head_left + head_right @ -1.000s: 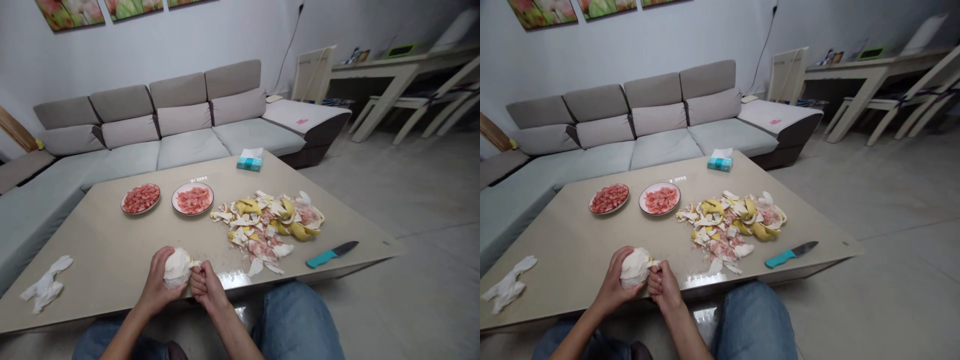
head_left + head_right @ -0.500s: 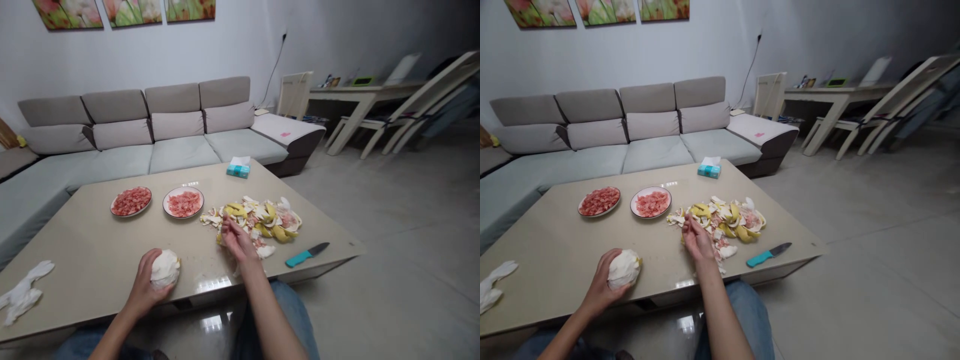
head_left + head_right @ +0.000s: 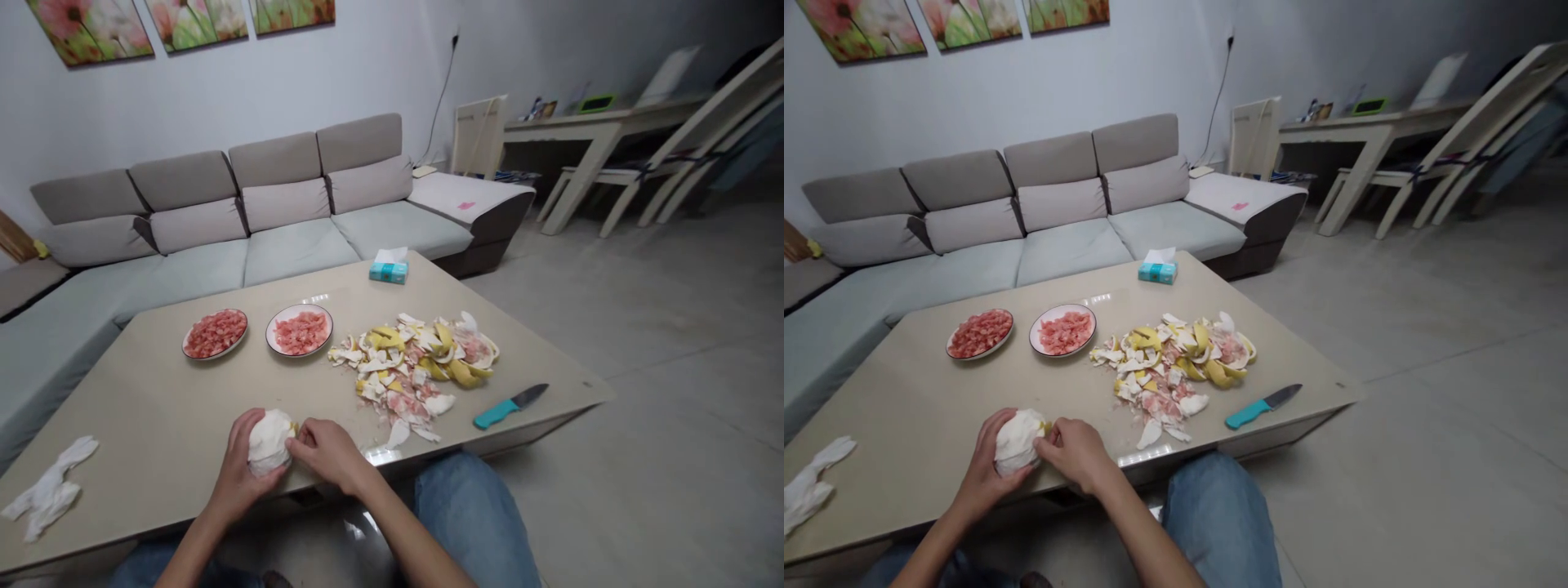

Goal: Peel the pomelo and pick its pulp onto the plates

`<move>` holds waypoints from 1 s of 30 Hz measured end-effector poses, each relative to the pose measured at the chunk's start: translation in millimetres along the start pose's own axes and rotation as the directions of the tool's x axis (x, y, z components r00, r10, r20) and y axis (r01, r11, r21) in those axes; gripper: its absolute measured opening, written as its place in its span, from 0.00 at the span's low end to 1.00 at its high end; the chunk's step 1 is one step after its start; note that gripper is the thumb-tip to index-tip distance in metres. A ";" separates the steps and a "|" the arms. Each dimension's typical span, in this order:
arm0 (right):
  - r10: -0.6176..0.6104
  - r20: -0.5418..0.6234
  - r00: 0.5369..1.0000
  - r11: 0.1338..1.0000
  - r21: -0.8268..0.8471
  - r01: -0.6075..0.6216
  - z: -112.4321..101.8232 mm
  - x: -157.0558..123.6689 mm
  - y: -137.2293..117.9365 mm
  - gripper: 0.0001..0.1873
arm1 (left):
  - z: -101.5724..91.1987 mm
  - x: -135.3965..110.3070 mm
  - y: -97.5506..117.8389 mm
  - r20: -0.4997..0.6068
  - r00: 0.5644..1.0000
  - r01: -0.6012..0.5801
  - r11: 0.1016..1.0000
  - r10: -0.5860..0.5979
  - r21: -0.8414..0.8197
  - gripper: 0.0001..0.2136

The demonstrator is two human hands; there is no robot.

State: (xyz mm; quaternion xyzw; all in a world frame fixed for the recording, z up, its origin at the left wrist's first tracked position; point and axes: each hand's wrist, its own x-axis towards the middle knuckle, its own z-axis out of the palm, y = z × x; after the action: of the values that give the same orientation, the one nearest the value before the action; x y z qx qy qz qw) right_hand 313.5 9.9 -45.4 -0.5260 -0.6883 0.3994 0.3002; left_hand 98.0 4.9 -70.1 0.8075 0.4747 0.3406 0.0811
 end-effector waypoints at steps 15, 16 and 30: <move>-0.079 0.042 0.996 0.978 -0.190 0.086 -2.1 31.1 2.4 0.10 | -0.1 7.9 7.9 0.064 0.998 0.028 1.000 -0.029 0.005 0.34; -0.060 0.018 0.998 0.993 -0.102 0.062 2.6 31.4 6.9 0.10 | 0.2 7.9 7.2 0.060 0.998 0.025 1.000 -0.025 0.006 0.34; -0.065 -0.131 0.989 0.976 -0.215 0.036 8.5 -1.9 -7.8 0.12 | -13.8 14.7 28.3 0.051 0.967 0.249 0.968 -0.251 0.037 0.34</move>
State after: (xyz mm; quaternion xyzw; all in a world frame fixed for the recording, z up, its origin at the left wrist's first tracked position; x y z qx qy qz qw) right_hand 303.1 5.0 -42.8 -0.5637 -0.7178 0.2785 0.2990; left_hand 114.2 -0.8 -39.9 0.7515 0.5754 0.2979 0.1240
